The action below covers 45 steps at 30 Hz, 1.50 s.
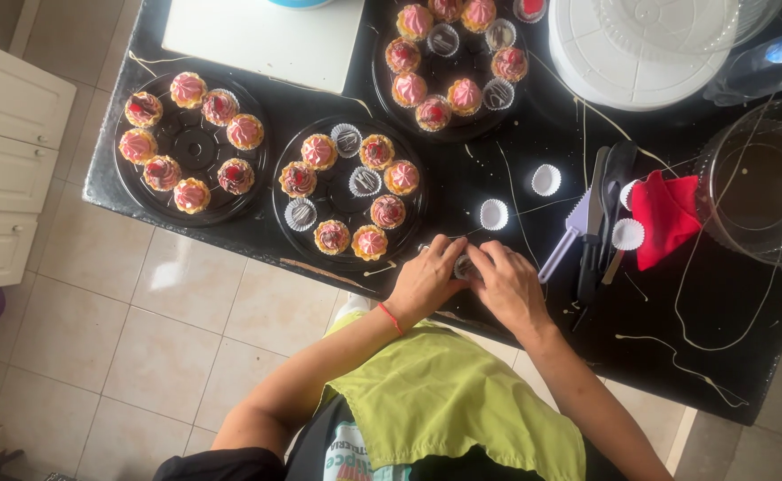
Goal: Placing small chocolate decorations on top of frosted cupcakes arranged on trays
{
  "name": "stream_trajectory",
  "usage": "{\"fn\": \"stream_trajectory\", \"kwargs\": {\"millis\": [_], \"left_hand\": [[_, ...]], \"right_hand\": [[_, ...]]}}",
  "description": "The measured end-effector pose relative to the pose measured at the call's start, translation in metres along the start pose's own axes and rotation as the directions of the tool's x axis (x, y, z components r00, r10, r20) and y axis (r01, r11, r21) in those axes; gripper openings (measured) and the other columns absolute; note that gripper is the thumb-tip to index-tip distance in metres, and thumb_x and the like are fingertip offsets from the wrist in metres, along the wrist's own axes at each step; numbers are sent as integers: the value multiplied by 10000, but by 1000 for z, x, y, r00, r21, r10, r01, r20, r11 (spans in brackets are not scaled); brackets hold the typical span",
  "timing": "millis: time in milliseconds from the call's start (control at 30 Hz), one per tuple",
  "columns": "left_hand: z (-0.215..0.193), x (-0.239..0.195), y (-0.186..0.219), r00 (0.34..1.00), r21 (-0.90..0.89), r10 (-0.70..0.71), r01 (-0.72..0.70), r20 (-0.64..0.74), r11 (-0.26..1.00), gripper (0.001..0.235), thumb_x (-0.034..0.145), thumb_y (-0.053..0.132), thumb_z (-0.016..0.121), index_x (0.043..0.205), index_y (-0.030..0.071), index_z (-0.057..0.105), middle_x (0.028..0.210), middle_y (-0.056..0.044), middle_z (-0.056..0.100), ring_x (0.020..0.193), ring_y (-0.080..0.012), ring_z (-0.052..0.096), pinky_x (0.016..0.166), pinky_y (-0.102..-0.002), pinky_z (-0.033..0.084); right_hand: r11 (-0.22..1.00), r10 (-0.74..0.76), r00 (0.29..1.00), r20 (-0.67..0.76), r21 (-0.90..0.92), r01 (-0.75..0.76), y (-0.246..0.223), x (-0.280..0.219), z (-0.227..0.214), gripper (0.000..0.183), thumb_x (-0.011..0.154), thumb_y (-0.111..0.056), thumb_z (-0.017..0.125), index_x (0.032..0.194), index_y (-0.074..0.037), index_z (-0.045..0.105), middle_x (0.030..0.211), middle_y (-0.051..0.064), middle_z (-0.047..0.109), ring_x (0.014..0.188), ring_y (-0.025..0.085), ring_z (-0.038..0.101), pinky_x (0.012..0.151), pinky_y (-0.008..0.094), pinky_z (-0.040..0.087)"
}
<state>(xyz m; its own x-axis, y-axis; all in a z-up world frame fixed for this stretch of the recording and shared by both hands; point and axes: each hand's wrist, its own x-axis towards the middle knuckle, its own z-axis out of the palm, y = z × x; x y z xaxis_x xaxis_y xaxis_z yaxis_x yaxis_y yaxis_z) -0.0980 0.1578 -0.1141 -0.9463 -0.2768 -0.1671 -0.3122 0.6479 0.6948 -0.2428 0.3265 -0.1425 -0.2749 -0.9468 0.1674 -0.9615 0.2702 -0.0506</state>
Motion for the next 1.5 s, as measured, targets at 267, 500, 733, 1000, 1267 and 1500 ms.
{"fn": "stream_trajectory", "kwargs": {"millis": [267, 500, 733, 1000, 1267, 1500], "left_hand": [[7, -3, -6, 998, 37, 26, -24, -51, 999, 650, 903, 287, 867, 1467, 148, 574, 1238, -103, 553, 972, -426, 766, 760, -554, 694], [13, -1, -10, 995, 45, 51, -47, -83, 998, 574, 928, 351, 837, 1415, 179, 587, 1239, -87, 553, 958, -418, 772, 757, -543, 692], [16, 1, -11, 995, 70, 51, -45, -85, 997, 567, 911, 330, 850, 1391, 177, 591, 1245, -75, 561, 974, -384, 768, 746, -521, 691], [16, 3, -12, 995, 88, 42, -33, -93, 996, 569, 915, 359, 842, 1396, 184, 594, 1241, -68, 569, 987, -368, 767, 742, -507, 692], [12, 2, -6, 995, 126, 44, -32, -90, 992, 605, 906, 365, 854, 1420, 191, 586, 1228, -65, 574, 972, -358, 768, 733, -490, 692], [7, 18, 16, 994, 320, 100, -82, -41, 944, 1069, 720, 560, 963, 1563, 106, 487, 1248, -107, 573, 1065, -374, 760, 774, -475, 676]], "right_hand": [[999, -48, 994, 94, 31, 45, 2, -1, -4, 476, 818, -305, 872, 1251, -276, 678, 1149, -20, 571, 1021, 238, 734, 901, 396, 639], [995, -95, 995, 8, -10, 96, 3, 9, 2, 405, 852, -308, 824, 1215, -216, 669, 1053, 7, 555, 923, 251, 722, 845, 404, 628], [993, -120, 993, -17, 5, 120, -1, 20, -15, 355, 811, -277, 810, 1133, -192, 686, 1010, 27, 560, 886, 272, 697, 791, 408, 604], [991, -133, 991, -12, -25, 132, 3, 19, -9, 386, 772, -239, 824, 1132, -197, 692, 1024, 17, 590, 877, 253, 700, 812, 398, 609], [990, -138, 990, 12, -25, 138, 6, 16, -21, 354, 834, -178, 795, 1174, -233, 712, 1065, -14, 645, 942, 219, 696, 845, 377, 588], [957, 169, 985, 46, 232, -175, 27, -7, -39, 342, 973, -282, 802, 1308, -237, 748, 1165, -22, 729, 1053, 217, 741, 901, 367, 617]]}}
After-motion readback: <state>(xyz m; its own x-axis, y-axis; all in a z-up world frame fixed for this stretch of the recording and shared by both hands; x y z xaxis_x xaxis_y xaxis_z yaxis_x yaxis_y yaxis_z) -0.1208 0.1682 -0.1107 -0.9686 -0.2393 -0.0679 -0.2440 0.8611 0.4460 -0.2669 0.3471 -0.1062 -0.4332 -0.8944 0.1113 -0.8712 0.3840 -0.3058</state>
